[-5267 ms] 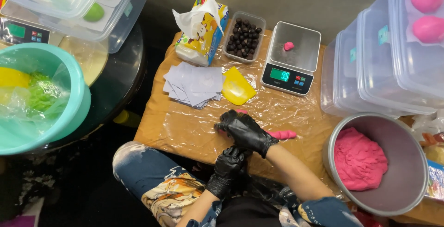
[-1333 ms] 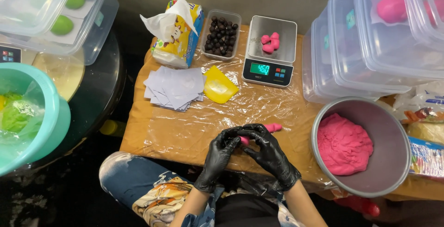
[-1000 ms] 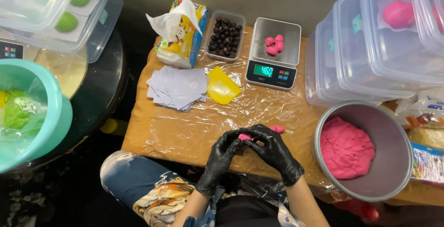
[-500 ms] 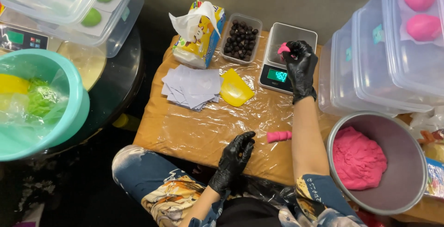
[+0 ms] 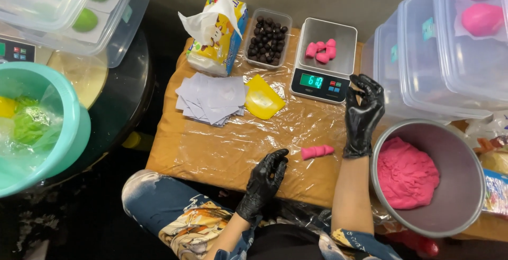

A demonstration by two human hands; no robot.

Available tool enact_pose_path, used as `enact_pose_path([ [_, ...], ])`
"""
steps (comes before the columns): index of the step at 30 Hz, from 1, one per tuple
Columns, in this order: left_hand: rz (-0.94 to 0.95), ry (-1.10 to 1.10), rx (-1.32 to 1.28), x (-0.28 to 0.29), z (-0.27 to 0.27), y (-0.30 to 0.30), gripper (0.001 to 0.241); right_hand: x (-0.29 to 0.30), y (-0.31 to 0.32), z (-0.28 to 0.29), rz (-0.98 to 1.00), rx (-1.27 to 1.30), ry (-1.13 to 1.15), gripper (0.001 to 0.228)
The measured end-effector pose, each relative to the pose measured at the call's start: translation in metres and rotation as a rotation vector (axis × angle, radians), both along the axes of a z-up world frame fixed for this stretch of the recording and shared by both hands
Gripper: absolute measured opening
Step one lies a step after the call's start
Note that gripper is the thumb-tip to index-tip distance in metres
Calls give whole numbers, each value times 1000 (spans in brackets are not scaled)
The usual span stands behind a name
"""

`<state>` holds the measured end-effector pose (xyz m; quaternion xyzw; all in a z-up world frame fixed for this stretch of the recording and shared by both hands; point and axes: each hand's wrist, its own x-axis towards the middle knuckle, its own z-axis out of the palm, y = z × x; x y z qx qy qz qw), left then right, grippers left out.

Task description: The person is portioning pink dough by weighing small pieces on a digital scale and then rolling them into balls.

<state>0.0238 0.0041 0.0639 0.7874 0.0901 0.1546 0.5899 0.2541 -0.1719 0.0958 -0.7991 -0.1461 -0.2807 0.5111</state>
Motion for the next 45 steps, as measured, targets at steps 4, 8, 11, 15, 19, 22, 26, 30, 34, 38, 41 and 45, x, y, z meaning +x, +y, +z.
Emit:
enact_pose_path([
  [4,-7,4,18,1,-3,0,30,-40,-1,8,-18,31,99,28],
  [8,-6,4,41,0,0,-1,30,-70,1,9,35,-31,213,28],
  [11,-4,23,47,0,-5,-2,30,-88,-11,-7,117,-150,361,26],
  [15,4,12,65,-1,-2,-2,30,-108,-15,-13,253,-364,381,24],
  [19,12,42,114,1,-5,-2,30,-90,0,-2,237,-379,363,29],
  [22,18,56,118,0,-4,-3,29,-26,13,-18,71,-371,215,22],
  [26,20,57,74,-1,-5,-4,29,89,39,-30,12,-524,-87,27],
  [30,37,66,9,-1,-8,-4,28,125,73,-28,-44,-809,-113,44],
  [34,-41,-109,-3,-4,-13,0,28,121,92,-28,11,-704,16,16],
  [38,-35,-97,-33,-4,-17,-2,28,95,90,-20,89,-513,-251,8],
  [41,-32,-109,-39,-4,-20,-2,30,54,80,-24,100,-350,-75,19],
  [45,11,-114,-255,-2,-32,1,47,-71,68,29,469,-56,283,16],
])
